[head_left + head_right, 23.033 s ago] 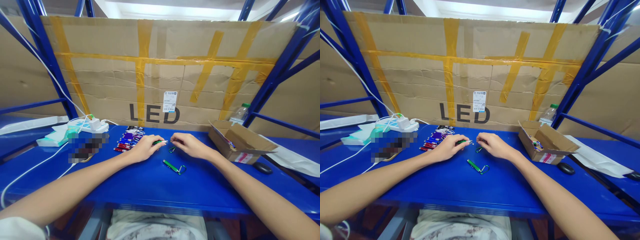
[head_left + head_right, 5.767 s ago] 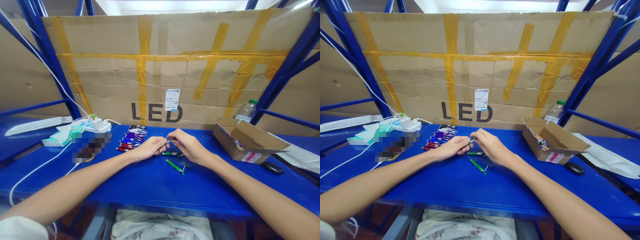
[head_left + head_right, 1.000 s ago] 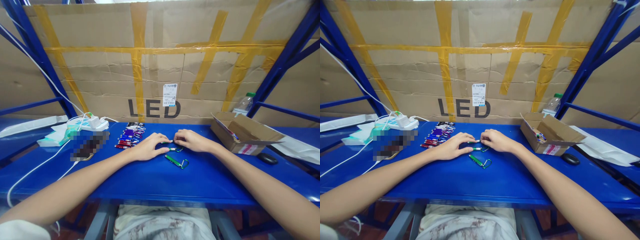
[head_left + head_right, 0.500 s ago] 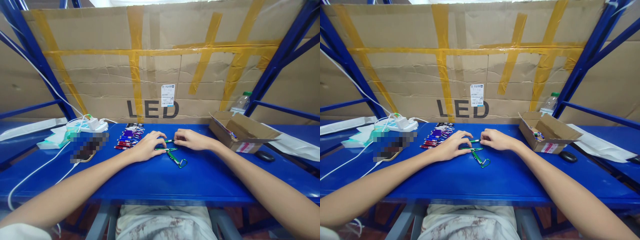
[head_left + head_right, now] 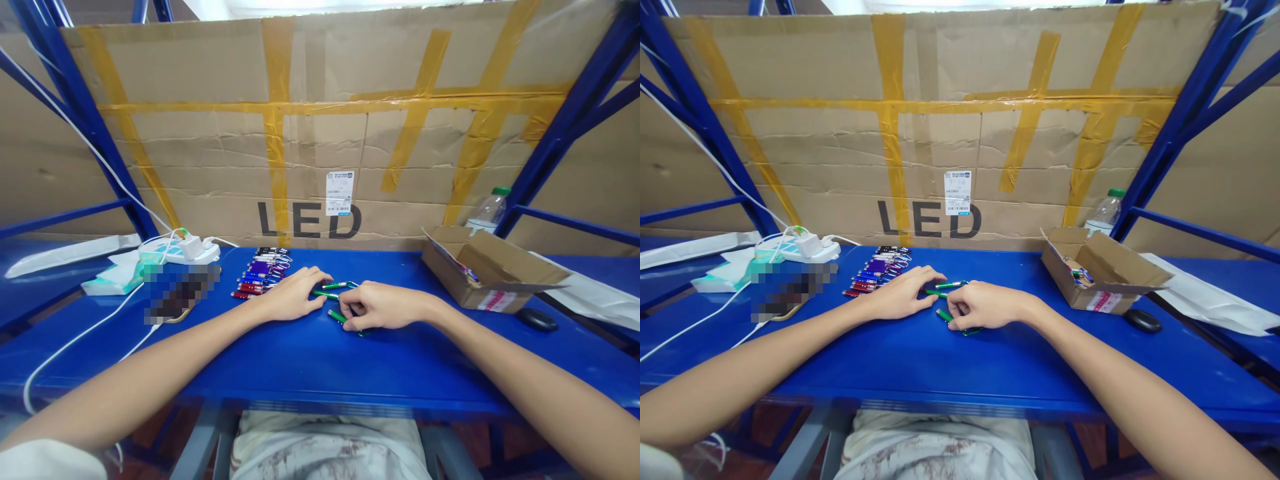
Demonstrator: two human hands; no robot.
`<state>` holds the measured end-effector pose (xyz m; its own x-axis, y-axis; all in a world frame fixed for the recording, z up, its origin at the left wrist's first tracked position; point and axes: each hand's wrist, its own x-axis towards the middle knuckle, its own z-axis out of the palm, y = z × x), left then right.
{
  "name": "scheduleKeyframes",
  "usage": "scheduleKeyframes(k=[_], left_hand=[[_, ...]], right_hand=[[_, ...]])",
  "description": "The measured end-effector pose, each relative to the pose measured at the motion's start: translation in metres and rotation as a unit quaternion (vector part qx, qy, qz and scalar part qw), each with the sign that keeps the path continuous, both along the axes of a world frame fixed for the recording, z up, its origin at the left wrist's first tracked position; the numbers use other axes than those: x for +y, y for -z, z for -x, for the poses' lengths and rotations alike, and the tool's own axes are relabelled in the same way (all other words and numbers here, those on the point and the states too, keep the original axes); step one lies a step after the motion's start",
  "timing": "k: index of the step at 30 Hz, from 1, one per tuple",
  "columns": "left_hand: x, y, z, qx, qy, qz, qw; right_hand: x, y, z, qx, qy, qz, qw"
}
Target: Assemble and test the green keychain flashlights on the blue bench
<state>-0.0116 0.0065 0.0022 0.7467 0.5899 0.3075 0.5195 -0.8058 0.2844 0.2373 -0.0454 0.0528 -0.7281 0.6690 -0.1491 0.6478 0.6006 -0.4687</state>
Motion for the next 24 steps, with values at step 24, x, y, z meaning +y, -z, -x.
scheduleKeyframes(k=[24], left_hand=[[-0.008, -0.007, -0.002, -0.043, 0.029, 0.027, 0.998]], right_hand=[[0.021, 0.01, -0.018, 0.033, 0.038, -0.114, 0.992]])
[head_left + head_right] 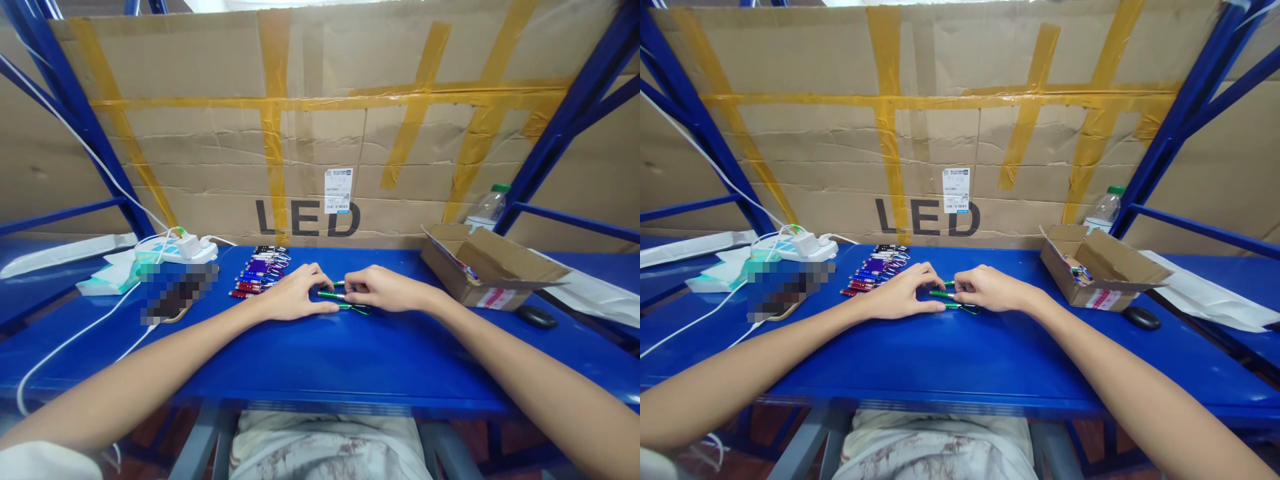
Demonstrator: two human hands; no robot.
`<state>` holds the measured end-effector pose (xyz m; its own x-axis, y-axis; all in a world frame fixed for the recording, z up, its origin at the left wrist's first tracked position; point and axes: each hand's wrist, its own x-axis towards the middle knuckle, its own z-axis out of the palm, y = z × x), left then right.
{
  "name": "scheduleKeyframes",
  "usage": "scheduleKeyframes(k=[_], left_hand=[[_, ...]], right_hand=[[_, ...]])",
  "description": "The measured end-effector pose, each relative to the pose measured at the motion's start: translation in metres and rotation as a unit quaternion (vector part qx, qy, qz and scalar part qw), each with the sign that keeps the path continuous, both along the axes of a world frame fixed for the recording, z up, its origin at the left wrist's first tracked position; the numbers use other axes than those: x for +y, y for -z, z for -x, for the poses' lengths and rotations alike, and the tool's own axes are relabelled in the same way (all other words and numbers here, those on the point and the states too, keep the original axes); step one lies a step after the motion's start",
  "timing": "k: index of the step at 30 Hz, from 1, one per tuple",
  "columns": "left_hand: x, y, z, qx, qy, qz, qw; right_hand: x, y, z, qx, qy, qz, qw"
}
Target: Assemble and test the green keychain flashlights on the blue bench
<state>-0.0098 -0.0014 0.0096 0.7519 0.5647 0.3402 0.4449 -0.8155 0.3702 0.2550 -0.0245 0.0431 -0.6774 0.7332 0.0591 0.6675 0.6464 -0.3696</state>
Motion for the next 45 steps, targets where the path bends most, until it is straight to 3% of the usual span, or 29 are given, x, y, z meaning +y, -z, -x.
scheduleKeyframes(k=[4, 8, 15, 28, 37, 41, 45], left_hand=[[0.003, 0.002, 0.001, 0.024, -0.002, -0.015, 1.0], [0.005, 0.003, 0.0, 0.023, -0.011, -0.027, 0.999], [0.011, 0.007, -0.001, 0.016, -0.017, -0.061, 0.998], [0.01, 0.005, -0.004, -0.017, -0.033, -0.053, 0.998], [0.014, 0.008, -0.002, -0.006, -0.005, -0.043, 0.999], [0.016, 0.011, -0.004, -0.018, -0.009, -0.031, 0.999], [0.017, 0.013, -0.005, -0.015, -0.02, -0.014, 1.0]], right_hand=[[0.006, 0.001, -0.005, -0.018, 0.075, -0.061, 0.995], [0.01, -0.001, -0.012, -0.028, 0.107, -0.066, 0.992], [0.01, 0.001, -0.014, 0.0, 0.054, -0.015, 0.998], [0.016, 0.006, -0.018, -0.007, 0.002, -0.007, 1.0], [0.016, 0.007, -0.016, -0.001, 0.024, 0.021, 0.999], [0.014, 0.002, -0.015, -0.003, -0.005, 0.044, 0.999], [0.013, 0.001, -0.013, -0.001, 0.03, 0.003, 1.0]])
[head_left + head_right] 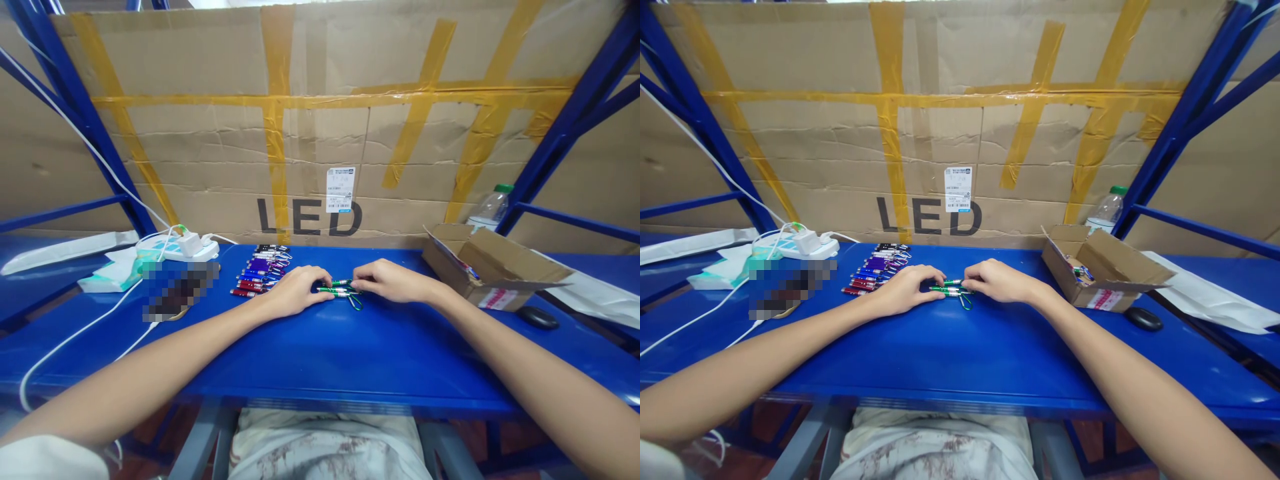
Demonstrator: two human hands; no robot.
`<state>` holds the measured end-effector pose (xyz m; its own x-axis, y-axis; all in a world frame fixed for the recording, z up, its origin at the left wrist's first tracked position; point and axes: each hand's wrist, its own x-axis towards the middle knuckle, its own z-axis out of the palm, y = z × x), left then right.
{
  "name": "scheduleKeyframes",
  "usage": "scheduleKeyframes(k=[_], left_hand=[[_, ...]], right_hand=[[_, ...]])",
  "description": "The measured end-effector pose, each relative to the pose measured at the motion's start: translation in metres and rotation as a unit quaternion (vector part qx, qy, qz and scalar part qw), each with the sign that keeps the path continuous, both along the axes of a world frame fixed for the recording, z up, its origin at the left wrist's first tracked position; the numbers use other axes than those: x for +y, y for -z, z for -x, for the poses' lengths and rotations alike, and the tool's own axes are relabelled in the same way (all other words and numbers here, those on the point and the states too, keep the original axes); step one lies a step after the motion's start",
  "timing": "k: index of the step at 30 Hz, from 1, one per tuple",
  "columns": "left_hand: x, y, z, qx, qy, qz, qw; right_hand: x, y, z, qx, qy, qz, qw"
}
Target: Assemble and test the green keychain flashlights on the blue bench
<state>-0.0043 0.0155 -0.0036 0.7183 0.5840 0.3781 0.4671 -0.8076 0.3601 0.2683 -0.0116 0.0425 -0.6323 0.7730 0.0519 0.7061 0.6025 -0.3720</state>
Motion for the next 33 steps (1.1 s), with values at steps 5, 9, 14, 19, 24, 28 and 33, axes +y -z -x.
scheduleKeyframes(k=[5, 9, 14, 19, 24, 28, 33], left_hand=[[0.0, -0.001, 0.0, 0.011, -0.013, -0.003, 1.0], [-0.001, -0.004, 0.002, 0.014, -0.019, -0.014, 1.0], [-0.001, -0.005, 0.004, 0.009, -0.025, -0.015, 1.0], [0.0, -0.003, 0.005, 0.0, 0.004, -0.007, 1.0], [0.0, -0.004, 0.005, -0.001, 0.006, -0.002, 1.0], [-0.002, -0.009, 0.006, -0.003, 0.006, 0.01, 1.0], [-0.003, -0.011, 0.007, 0.008, 0.004, 0.016, 1.0]], right_hand=[[0.002, 0.003, 0.0, -0.015, 0.047, -0.042, 0.998], [0.004, 0.006, -0.001, -0.035, 0.039, -0.038, 0.998], [0.002, 0.007, 0.001, -0.02, 0.038, -0.025, 0.999], [-0.002, 0.01, 0.008, 0.006, 0.003, -0.063, 0.998], [-0.002, 0.017, 0.016, -0.01, -0.024, -0.057, 0.998], [-0.002, 0.02, 0.016, -0.007, -0.023, -0.063, 0.998], [-0.002, 0.021, 0.016, 0.008, -0.024, -0.074, 0.997]])
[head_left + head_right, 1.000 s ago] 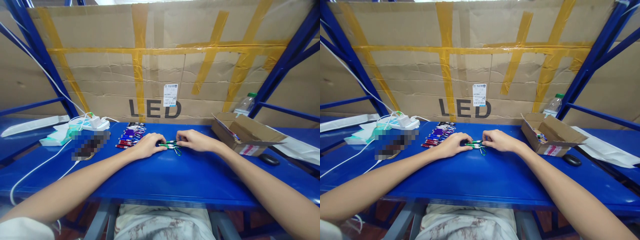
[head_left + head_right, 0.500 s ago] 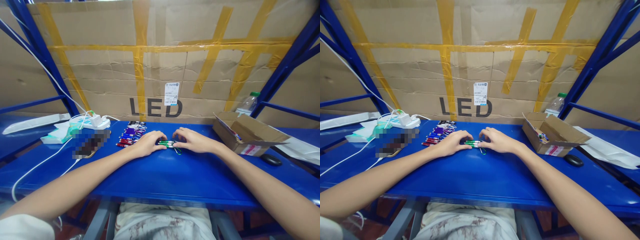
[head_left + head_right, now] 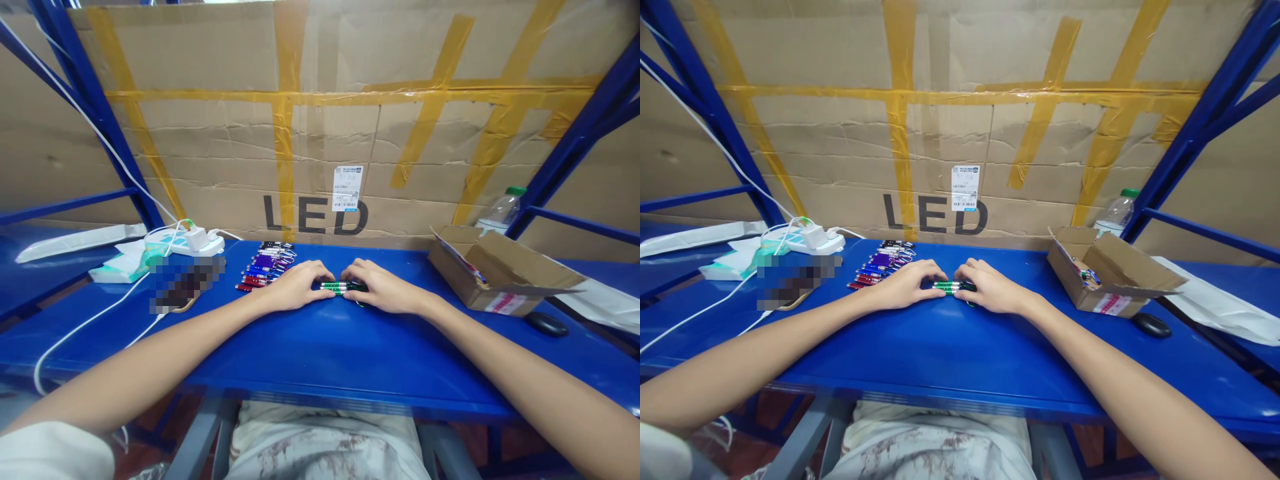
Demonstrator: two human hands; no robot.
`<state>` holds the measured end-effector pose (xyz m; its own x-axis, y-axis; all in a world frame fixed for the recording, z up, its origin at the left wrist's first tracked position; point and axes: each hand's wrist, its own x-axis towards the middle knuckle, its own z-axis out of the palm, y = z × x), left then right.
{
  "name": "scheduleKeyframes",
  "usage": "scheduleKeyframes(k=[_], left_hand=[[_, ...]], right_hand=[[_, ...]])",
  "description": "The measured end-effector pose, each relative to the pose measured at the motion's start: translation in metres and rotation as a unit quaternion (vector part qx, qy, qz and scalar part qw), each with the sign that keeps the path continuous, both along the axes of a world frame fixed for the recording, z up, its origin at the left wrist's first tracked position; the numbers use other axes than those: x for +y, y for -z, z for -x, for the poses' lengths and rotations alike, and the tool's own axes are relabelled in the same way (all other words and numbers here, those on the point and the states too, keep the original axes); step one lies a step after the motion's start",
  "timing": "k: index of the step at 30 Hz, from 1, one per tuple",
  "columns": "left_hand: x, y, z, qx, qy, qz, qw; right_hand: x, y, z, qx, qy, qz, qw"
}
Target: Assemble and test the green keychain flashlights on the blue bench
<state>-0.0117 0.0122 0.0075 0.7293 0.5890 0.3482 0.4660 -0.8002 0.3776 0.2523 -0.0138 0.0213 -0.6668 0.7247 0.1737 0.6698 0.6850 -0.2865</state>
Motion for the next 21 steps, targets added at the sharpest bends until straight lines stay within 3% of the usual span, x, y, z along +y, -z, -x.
scheduleKeyframes(k=[12, 21], left_hand=[[0.004, -0.006, 0.004, 0.02, -0.002, 0.024, 0.999], [0.01, 0.003, 0.003, -0.034, -0.028, 0.094, 0.995]], right_hand=[[0.001, 0.005, 0.002, 0.021, -0.011, -0.018, 1.0], [-0.001, 0.004, 0.004, 0.019, -0.021, -0.035, 0.999]])
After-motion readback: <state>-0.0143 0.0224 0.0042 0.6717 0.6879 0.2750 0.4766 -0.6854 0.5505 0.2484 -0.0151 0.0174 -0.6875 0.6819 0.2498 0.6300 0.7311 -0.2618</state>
